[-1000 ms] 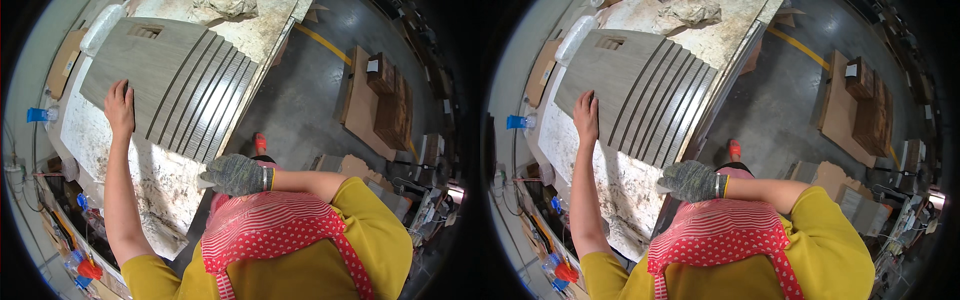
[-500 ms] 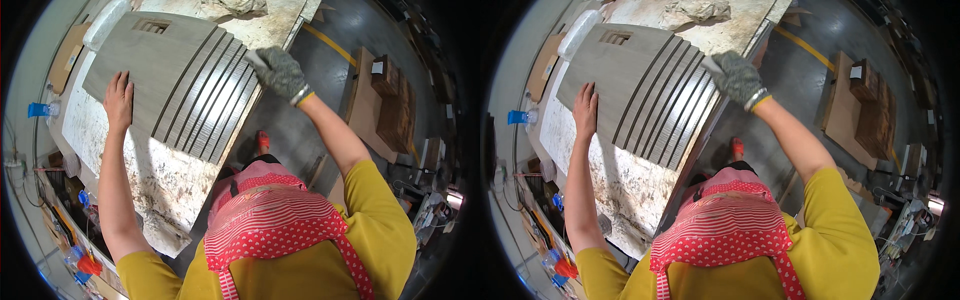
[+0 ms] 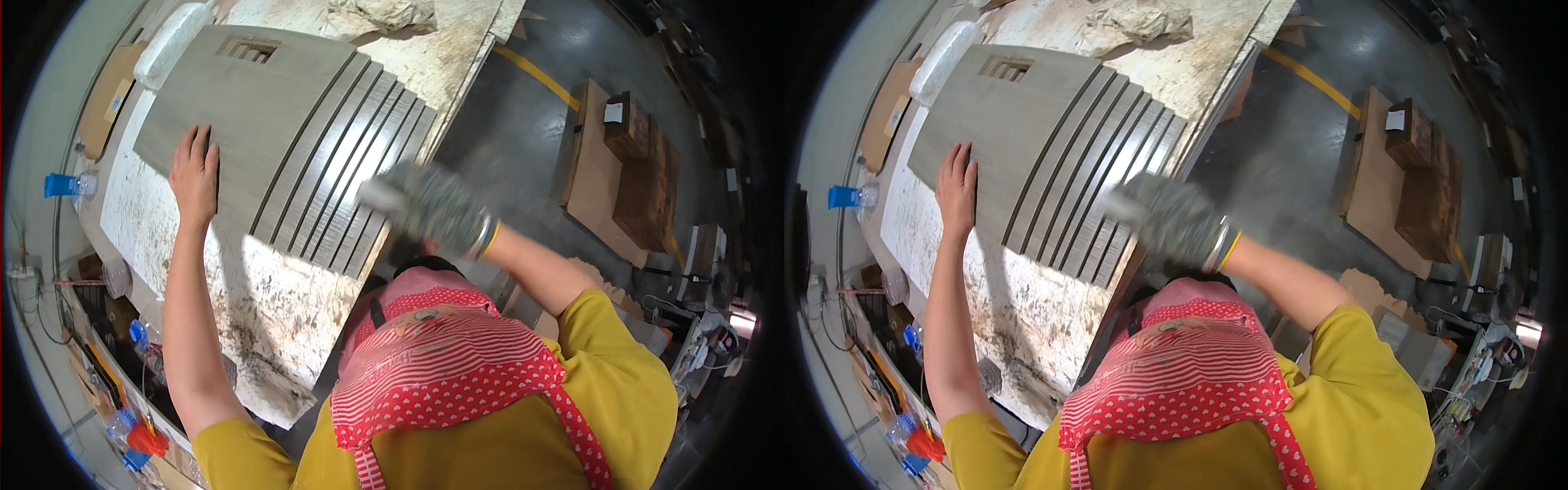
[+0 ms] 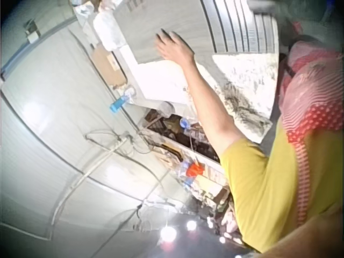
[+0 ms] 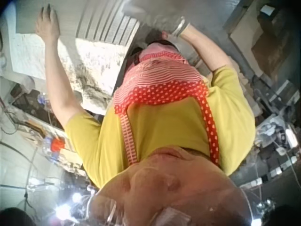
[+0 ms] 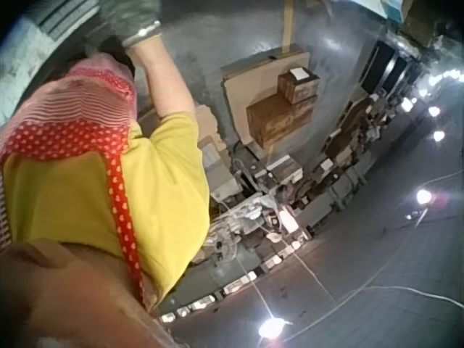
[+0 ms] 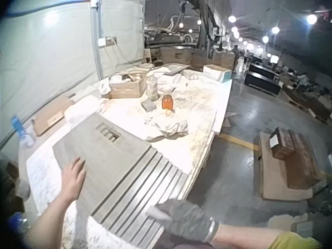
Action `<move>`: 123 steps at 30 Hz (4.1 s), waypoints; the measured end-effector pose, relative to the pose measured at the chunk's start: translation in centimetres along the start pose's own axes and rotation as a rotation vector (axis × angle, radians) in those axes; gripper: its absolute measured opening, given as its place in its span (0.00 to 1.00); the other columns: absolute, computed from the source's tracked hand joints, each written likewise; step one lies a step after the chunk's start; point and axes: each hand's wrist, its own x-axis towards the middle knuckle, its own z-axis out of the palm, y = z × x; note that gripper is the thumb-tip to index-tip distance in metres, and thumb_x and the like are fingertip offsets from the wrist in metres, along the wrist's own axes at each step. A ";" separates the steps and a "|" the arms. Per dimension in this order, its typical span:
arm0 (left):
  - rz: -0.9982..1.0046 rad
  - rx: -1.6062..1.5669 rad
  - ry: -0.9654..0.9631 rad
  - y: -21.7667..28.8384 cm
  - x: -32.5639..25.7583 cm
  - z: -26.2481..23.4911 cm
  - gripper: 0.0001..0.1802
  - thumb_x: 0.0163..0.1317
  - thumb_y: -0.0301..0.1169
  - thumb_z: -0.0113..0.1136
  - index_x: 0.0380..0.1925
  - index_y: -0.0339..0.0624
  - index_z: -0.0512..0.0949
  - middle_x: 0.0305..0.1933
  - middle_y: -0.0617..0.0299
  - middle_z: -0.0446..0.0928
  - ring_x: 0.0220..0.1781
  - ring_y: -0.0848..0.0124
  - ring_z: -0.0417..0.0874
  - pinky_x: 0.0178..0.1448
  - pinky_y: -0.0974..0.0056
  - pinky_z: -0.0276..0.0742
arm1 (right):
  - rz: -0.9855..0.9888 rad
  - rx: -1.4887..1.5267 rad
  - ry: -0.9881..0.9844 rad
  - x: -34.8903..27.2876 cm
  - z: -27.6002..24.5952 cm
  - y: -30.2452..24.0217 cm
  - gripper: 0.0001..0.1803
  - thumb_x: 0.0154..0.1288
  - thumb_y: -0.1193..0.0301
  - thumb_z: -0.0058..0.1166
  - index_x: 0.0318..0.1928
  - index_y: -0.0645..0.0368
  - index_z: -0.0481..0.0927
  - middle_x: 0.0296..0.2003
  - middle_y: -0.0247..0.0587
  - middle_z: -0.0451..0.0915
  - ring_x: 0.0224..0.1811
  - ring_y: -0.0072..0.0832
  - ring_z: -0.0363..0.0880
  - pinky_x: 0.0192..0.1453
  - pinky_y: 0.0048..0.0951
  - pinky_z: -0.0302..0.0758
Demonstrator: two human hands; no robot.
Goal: The worker is polishing and cleaning grooves of wooden furniture panels using a rag and a sanding block.
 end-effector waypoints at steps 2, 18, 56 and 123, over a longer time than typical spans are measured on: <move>-0.010 -0.004 -0.001 0.4 -0.3 -0.4 0.24 0.69 0.46 0.41 0.63 0.55 0.66 0.69 0.60 0.61 0.71 0.61 0.58 0.70 0.53 0.52 | 0.231 0.091 0.282 1.1 -2.8 3.7 0.19 0.64 0.57 0.51 0.46 0.58 0.78 0.37 0.48 0.79 0.43 0.44 0.78 0.47 0.39 0.75; 0.006 -0.044 0.029 1.4 0.3 -1.0 0.23 0.69 0.44 0.43 0.61 0.52 0.68 0.67 0.57 0.63 0.68 0.58 0.63 0.69 0.54 0.57 | -0.109 0.052 -0.017 0.9 2.7 -1.3 0.13 0.69 0.65 0.41 0.47 0.56 0.74 0.39 0.45 0.76 0.42 0.40 0.76 0.45 0.38 0.75; 0.009 -0.022 0.048 1.0 -0.1 -0.6 0.22 0.68 0.44 0.45 0.60 0.53 0.69 0.66 0.59 0.64 0.68 0.59 0.63 0.68 0.54 0.58 | -0.273 -0.425 0.287 4.4 -2.0 4.0 0.21 0.67 0.61 0.48 0.55 0.60 0.73 0.41 0.46 0.78 0.42 0.41 0.76 0.51 0.36 0.74; -0.005 -0.058 0.088 1.4 0.2 0.0 0.22 0.64 0.45 0.48 0.58 0.55 0.71 0.65 0.61 0.65 0.68 0.61 0.63 0.66 0.50 0.56 | -0.360 0.262 -0.238 4.1 8.2 -9.4 0.21 0.65 0.65 0.48 0.57 0.61 0.73 0.49 0.45 0.76 0.49 0.36 0.76 0.54 0.36 0.72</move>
